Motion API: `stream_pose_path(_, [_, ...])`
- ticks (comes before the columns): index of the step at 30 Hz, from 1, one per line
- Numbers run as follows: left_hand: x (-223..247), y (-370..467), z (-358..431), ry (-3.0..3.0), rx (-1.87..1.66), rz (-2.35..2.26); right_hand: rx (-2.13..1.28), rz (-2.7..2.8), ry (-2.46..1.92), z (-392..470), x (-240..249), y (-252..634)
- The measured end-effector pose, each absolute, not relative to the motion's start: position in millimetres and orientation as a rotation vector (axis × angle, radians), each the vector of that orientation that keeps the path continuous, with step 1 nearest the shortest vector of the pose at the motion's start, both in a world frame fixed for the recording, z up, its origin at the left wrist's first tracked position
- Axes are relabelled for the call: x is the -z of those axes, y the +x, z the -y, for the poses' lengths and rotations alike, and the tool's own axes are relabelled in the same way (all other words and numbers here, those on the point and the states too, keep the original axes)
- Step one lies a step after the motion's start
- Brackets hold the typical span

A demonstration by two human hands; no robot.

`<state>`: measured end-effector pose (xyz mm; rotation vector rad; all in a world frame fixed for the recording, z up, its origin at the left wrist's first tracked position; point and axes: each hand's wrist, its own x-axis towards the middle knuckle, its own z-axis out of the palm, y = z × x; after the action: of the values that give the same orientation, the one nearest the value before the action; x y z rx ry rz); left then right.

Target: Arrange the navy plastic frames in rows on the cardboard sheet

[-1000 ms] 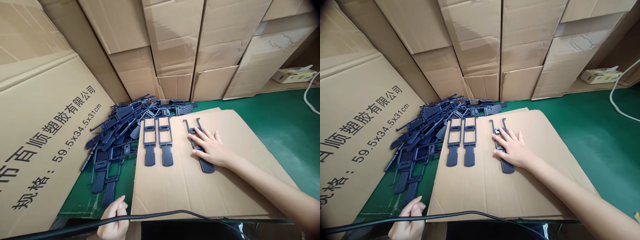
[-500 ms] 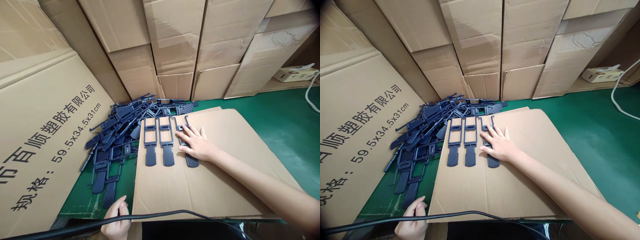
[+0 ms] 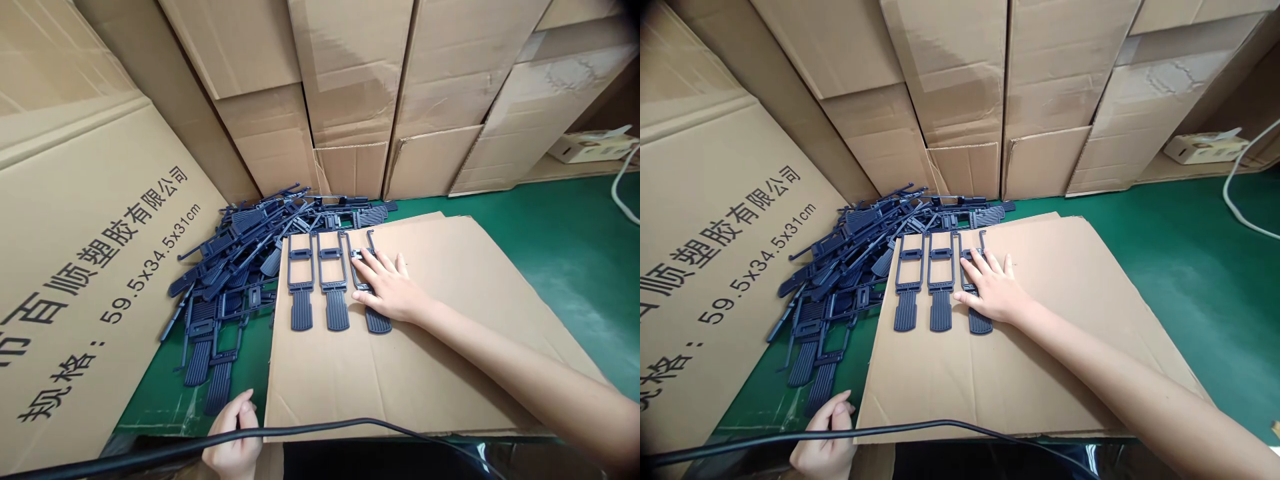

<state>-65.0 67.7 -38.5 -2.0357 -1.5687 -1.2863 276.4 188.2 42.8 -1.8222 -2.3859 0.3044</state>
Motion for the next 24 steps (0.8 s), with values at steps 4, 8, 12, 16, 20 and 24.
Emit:
stream_pose_path(4, [36.6,-64.2,-67.4,-2.040,1.301,1.565,-0.309,2.376,-1.827,-188.5,-44.0,274.9])
stream_pose_path(8, [36.0,-63.8,-67.3,-2.043,1.305,1.578,-0.308,2.378,-1.839,-188.5,-45.7,273.4])
stream_pose_path(12, [38.7,-65.1,-66.2,-2.038,1.306,1.612,-0.306,2.379,-1.850,-189.0,-47.2,272.5])
stream_pose_path(16, [39.0,-65.4,-66.2,-2.030,1.313,1.626,-0.301,2.372,-1.851,-189.1,-47.0,272.8])
stream_pose_path(20, [38.2,-63.9,-68.8,-2.040,1.305,1.596,-0.304,2.368,-1.851,-190.0,-44.0,272.2])
stream_pose_path(24, [38.6,-64.7,-67.1,-2.053,1.347,1.575,-0.310,2.370,-1.838,-189.4,-49.3,271.6])
